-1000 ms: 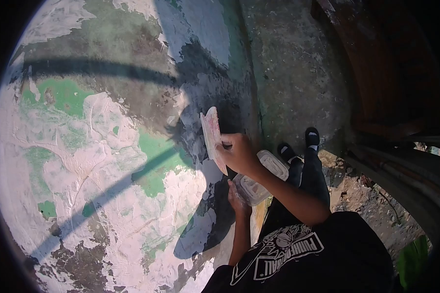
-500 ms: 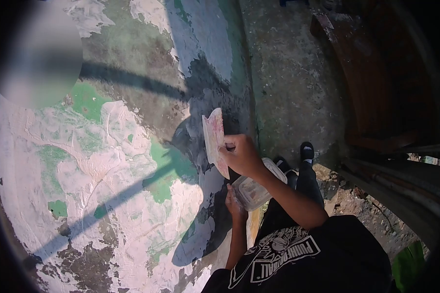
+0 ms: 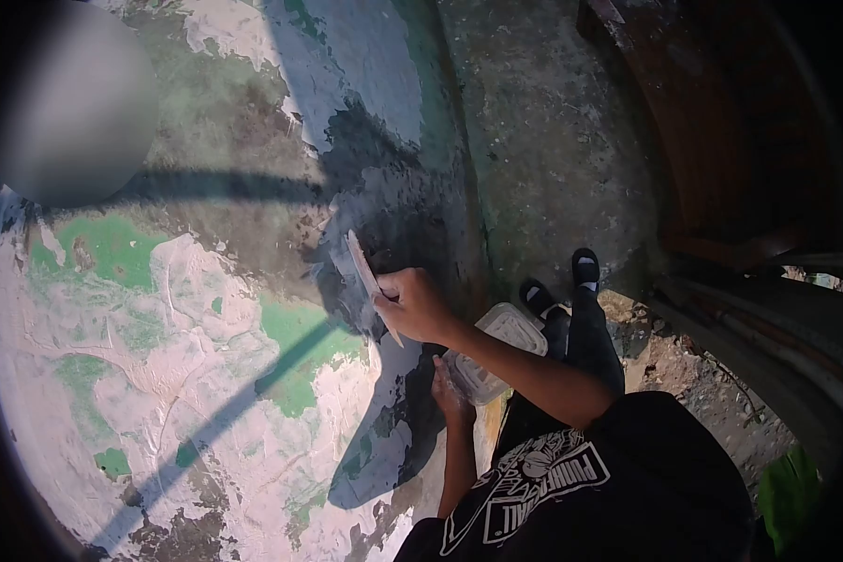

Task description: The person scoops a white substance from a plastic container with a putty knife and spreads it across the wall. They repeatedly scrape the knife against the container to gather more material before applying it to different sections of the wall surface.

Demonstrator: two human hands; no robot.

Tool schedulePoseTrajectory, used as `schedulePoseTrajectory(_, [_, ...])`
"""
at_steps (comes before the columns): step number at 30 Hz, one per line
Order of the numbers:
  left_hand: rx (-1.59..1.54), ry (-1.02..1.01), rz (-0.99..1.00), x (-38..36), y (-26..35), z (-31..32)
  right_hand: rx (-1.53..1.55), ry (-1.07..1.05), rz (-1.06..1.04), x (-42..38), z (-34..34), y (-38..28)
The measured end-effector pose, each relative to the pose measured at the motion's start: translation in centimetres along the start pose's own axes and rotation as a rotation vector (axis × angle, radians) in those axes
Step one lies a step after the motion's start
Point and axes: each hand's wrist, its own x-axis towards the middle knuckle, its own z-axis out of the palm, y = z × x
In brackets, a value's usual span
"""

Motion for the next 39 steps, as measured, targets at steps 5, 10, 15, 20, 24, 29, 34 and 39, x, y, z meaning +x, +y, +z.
schedulePoseTrajectory(5, [0.018,-0.004,-0.060,-0.4,0.8,1.1,0.259,0.268,-0.081,0.5,-4.4,2.1])
schedulePoseTrajectory(10, [0.023,0.011,-0.043,-0.3,0.4,0.5,-0.064,0.203,0.128,4.2,-3.3,7.4])
schedulePoseTrajectory(15, [0.001,0.040,0.000,0.2,-0.1,-1.4,0.033,0.287,0.034,5.8,0.9,6.6])
schedulePoseTrajectory(20, [-0.019,0.048,-0.040,-0.9,1.3,0.2,0.258,0.115,-0.045,4.3,-2.6,2.9])
schedulePoseTrajectory(24, [0.008,0.008,-0.002,0.1,0.1,-0.4,0.023,0.177,-0.103,3.3,-5.3,4.9])
schedulePoseTrajectory(29, [-0.010,-0.005,-0.016,-0.6,0.3,-0.1,-0.192,0.051,0.107,1.0,-2.1,6.8])
schedulePoseTrajectory(34, [0.054,0.015,-0.012,-0.6,-0.4,-1.4,0.054,0.110,0.009,-0.7,-0.3,4.4])
schedulePoseTrajectory(39, [-0.037,0.045,-0.006,-0.5,-0.6,-0.8,0.211,-0.047,0.060,-1.9,-3.6,3.2])
